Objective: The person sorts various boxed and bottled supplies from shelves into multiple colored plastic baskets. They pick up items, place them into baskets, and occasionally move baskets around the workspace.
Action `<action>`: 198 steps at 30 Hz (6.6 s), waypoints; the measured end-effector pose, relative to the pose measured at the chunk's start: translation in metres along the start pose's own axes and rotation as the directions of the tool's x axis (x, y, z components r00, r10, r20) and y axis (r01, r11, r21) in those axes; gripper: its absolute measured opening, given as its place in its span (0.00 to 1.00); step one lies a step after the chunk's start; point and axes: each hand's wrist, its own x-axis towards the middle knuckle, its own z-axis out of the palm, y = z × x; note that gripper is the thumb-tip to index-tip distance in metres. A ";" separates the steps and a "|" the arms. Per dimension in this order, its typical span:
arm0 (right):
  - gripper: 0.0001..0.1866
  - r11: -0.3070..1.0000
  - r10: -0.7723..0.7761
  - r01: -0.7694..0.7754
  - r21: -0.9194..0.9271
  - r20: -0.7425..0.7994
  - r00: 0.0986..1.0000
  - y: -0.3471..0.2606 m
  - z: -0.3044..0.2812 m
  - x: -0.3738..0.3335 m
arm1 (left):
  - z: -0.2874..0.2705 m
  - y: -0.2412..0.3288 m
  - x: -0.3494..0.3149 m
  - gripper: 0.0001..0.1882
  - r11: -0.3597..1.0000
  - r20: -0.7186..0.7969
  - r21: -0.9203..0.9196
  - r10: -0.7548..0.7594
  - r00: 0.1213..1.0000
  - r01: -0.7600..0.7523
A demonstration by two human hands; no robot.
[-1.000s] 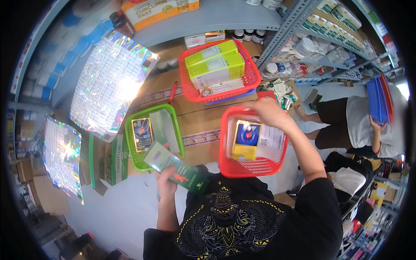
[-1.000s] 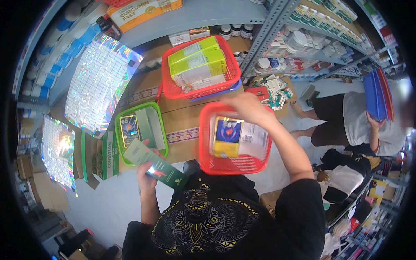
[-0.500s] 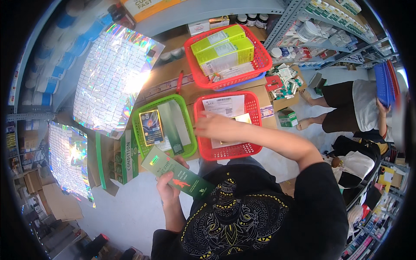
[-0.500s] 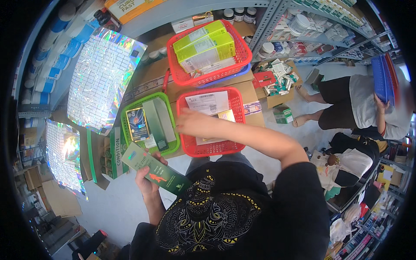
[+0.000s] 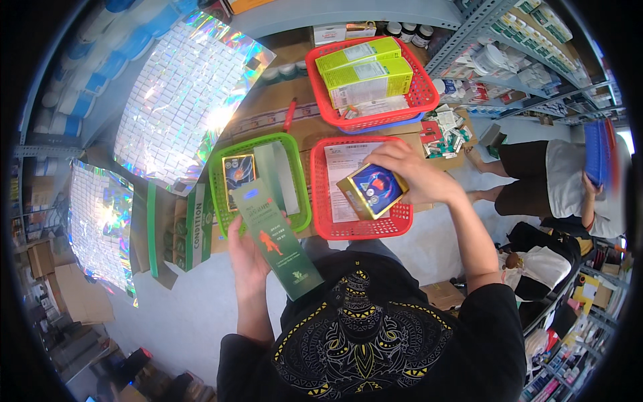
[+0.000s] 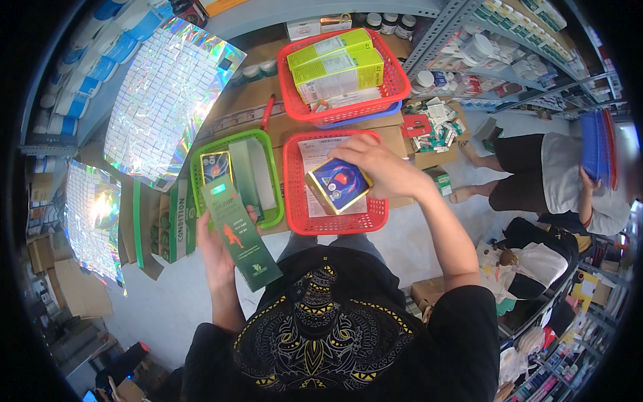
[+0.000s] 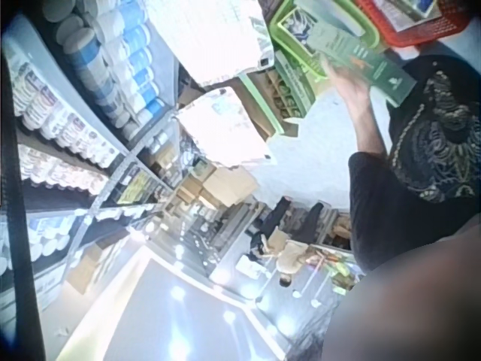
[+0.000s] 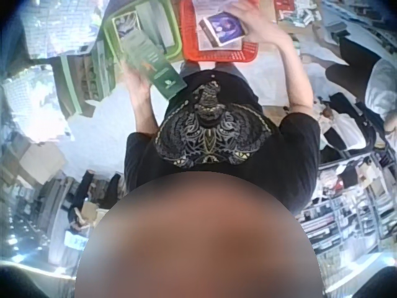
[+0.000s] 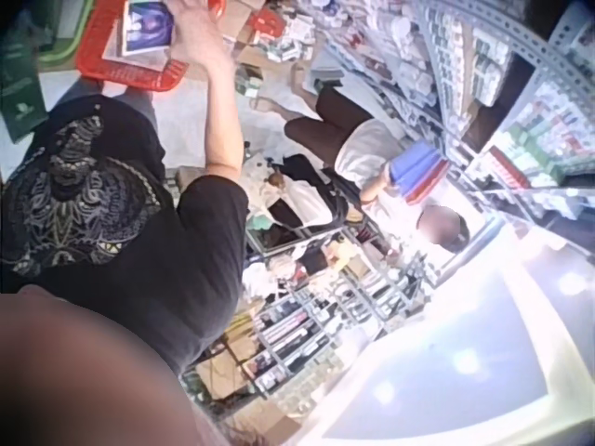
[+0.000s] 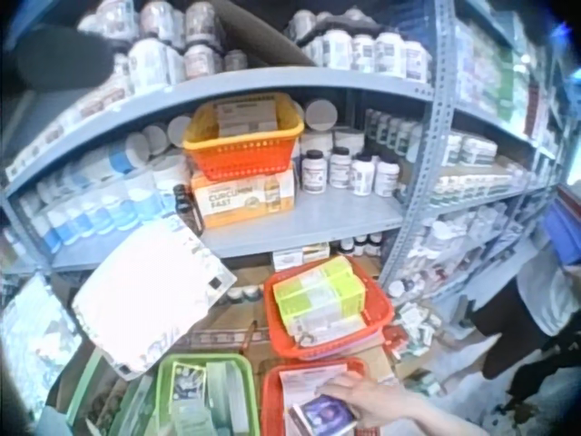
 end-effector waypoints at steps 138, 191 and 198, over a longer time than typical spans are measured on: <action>0.24 0.895 0.275 -0.029 0.445 -0.499 0.822 -0.077 0.138 0.075 | -0.010 0.031 0.005 0.42 -0.486 0.432 0.867 0.624 0.651 -0.109; 0.27 0.481 0.714 -0.160 0.862 -0.279 0.642 0.055 0.151 -0.014 | 0.025 -0.143 0.161 0.56 0.180 0.354 0.898 0.250 0.901 -0.402; 0.27 0.012 0.765 0.145 0.989 -0.103 0.636 0.051 0.142 -0.013 | 0.047 -0.129 0.151 0.53 0.197 0.348 0.906 0.156 0.925 -0.374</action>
